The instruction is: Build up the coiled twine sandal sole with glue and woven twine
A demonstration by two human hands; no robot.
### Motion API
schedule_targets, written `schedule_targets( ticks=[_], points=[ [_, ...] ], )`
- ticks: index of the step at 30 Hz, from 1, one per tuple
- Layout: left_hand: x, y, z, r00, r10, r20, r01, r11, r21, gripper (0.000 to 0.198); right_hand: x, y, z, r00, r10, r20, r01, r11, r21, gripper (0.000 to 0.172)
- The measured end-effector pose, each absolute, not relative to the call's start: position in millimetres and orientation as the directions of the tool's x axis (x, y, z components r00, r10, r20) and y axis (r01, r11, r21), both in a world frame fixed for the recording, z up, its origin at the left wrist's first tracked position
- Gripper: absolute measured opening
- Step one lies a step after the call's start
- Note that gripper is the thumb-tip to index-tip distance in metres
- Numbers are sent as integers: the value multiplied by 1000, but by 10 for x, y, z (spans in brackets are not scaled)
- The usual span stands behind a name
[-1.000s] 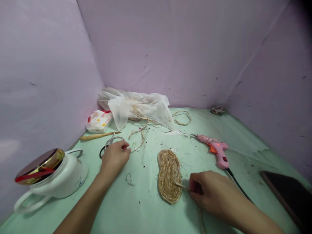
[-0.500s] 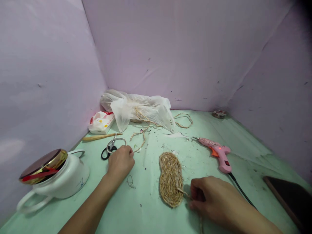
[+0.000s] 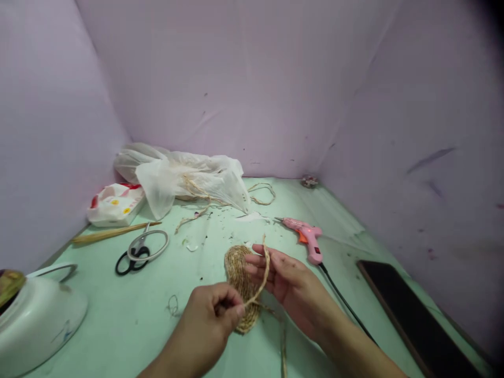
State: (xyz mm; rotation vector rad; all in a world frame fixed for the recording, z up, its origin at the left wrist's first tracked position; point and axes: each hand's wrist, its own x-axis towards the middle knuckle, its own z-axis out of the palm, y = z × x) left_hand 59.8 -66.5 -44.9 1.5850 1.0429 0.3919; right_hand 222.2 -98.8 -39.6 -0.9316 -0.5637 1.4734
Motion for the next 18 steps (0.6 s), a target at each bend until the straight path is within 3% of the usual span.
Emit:
schedule_targets(
  ticks=[7, 13, 16, 18],
  points=[
    [668, -762, -544, 597, 726, -342, 524, -31, 851, 11, 2220, -989, -364, 41, 969, -243, -662, -155, -734, 21],
    [669, -805, -459, 680, 623, -386, 549, -84, 831, 13, 2227, -1016, -330, -25, 953, -302, -617, -252, -745, 20],
    [546, -649, -303, 745, 587, -318, 500, -175, 848, 16, 2243, -1046, -318, -88, 938, -336, -578, -323, -750, 21],
    [394, -441, -217, 676, 707, -205, 495, -231, 837, 17, 2253, -1062, -310, -136, 920, -368, -568, -377, -732, 20]
  ],
)
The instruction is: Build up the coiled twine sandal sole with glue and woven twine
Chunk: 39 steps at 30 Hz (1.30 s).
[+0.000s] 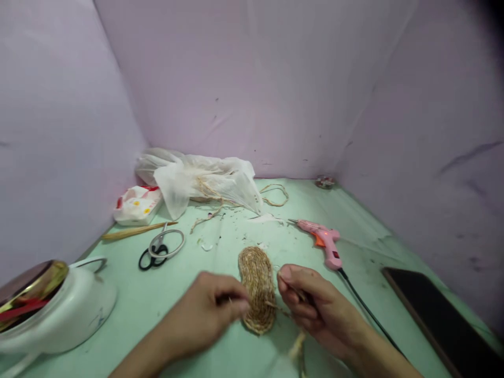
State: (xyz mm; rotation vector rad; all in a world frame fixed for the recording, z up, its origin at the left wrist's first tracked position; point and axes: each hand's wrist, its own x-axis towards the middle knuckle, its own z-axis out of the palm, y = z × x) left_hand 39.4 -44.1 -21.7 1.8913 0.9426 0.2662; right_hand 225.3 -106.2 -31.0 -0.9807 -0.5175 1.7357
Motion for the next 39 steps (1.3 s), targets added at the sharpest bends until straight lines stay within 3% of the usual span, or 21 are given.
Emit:
schedule_targets(
  ticks=[3, 5, 7, 10, 16, 23, 27, 29, 30, 32, 34, 39],
  points=[
    [114, -91, -176, 230, 971, 67, 657, -206, 725, 22, 2265, -1080, -291, -222, 888, -402, -588, -451, -672, 20],
    [-53, 75, -184, -7, 972, 234, 801, -135, 584, 21, 2268, -1093, -276, -257, 879, -402, -592, -472, -653, 21],
    [-177, 162, -185, -33, 970, 239, 905, -72, 420, 21, 2269, -1104, -265, -270, 876, -399, -585, -478, -655, 22],
    [-306, 198, -158, 37, 998, 49, 974, -47, 220, 17, 2265, -1111, -255, -266, 877, -400, -581, -477, -660, 23],
    [-450, 263, -199, 4, 1000, 6, 994, -5, 111, 15, 2259, -1108, -234, -249, 872, -421, -545, -486, -683, 25],
    [-340, 304, -339, 116, 992, 43, 979, -121, 164, 15, 2252, -1124, -233, -165, 898, -407, -429, -437, -791, 26],
    [-175, 195, -267, 155, 979, 130, 941, -186, 282, 15, 2221, -1123, -248, -75, 932, -355, -331, -359, -873, 32],
    [-42, 72, -222, 166, 976, 139, 894, -208, 397, 16, 2208, -1121, -258, 10, 951, -310, -270, -296, -916, 33],
    [33, -1, -204, 180, 977, 118, 855, -214, 472, 18, 2204, -1122, -263, 60, 959, -276, -233, -255, -938, 33],
    [178, -150, -182, 195, 980, 27, 661, -151, 735, 16, 2198, -1128, -271, 148, 972, -183, -119, -166, -979, 31],
    [296, -273, -180, 240, 969, -53, 514, -81, 854, 15, 2193, -1143, -276, 205, 977, -58, 42, -68, -997, 26],
    [426, -414, -237, 296, 951, -85, 464, -66, 883, 13, 2163, -1187, -287, 146, 954, 261, 380, 189, -906, 15]
  ],
)
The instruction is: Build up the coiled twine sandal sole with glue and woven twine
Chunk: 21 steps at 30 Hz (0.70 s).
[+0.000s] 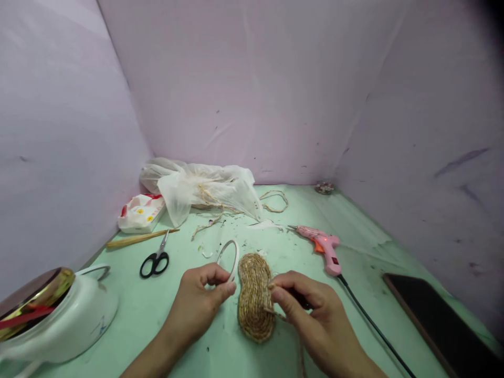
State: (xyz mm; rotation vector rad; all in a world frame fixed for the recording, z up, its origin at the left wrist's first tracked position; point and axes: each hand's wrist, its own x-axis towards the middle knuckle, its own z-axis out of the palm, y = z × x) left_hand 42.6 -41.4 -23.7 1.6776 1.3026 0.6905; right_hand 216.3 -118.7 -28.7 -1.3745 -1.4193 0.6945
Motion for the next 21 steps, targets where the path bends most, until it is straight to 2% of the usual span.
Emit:
schedule_targets(
  ticks=[3, 9, 13, 21],
  points=[
    [458, -473, -290, 324, 945, -37, 476, -130, 870, 15, 2133, -1197, -306, 70, 917, 392, 462, 319, -828, 14],
    [533, -608, -349, 389, 920, -49, 429, -134, 893, 17, 2052, -1192, -398, -40, 858, 512, 550, 447, -705, 14],
    [558, -617, -348, 383, 924, -26, 371, -127, 920, 14, 2016, -1202, -459, -113, 845, 523, 529, 496, -689, 14],
    [523, -613, -348, 420, 908, -8, 348, -153, 925, 11, 2035, -1199, -414, -105, 869, 483, 501, 466, -729, 14]
  ],
)
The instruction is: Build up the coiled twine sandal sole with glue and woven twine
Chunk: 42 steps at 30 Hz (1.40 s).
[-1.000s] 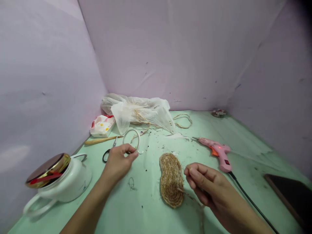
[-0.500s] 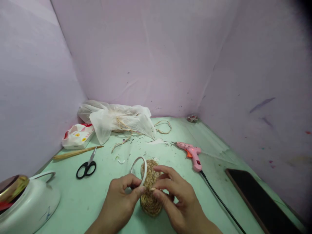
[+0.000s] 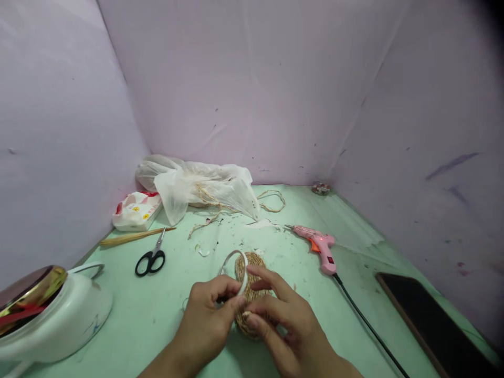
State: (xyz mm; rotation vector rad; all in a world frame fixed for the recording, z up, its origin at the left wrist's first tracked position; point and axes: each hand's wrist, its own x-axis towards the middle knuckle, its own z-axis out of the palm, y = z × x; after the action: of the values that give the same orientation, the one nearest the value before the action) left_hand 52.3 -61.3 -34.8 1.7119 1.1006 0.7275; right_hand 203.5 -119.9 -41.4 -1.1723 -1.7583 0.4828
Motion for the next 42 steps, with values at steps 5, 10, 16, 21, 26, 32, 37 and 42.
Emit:
schedule_targets(
  ticks=[5, 10, 16, 21, 26, 32, 37, 42],
  points=[
    [527, -612, -380, 437, 899, -7, 369, -172, 913, 14, 2026, -1194, -401, -110, 884, 453, 435, 453, -778, 15],
    [529, -631, -411, 447, 895, 1, 405, -203, 892, 17, 2020, -1203, -397, -127, 912, 389, 394, 406, -825, 13],
    [519, -640, -428, 541, 838, 66, 384, -316, 867, 19, 2059, -1180, -379, -88, 923, 374, 329, 381, -864, 13],
    [494, -597, -442, 484, 871, 85, 428, -320, 845, 17, 2059, -1187, -401, -21, 892, 451, 341, 431, -836, 12],
    [496, -598, -424, 489, 868, 81, 436, -324, 840, 16, 2077, -1168, -428, 189, 854, 485, 393, 387, -834, 11],
    [510, -626, -406, 518, 852, 71, 437, -335, 835, 16, 2107, -1138, -464, 232, 867, 440, 433, 313, -845, 9],
    [503, -630, -436, 552, 833, 51, 445, -345, 827, 16, 2086, -1133, -491, 143, 911, 387, 456, 287, -843, 10],
    [506, -612, -367, 592, 806, -25, 418, -280, 864, 15, 2092, -1143, -494, 111, 954, 278, 562, 170, -809, 16]
  ],
)
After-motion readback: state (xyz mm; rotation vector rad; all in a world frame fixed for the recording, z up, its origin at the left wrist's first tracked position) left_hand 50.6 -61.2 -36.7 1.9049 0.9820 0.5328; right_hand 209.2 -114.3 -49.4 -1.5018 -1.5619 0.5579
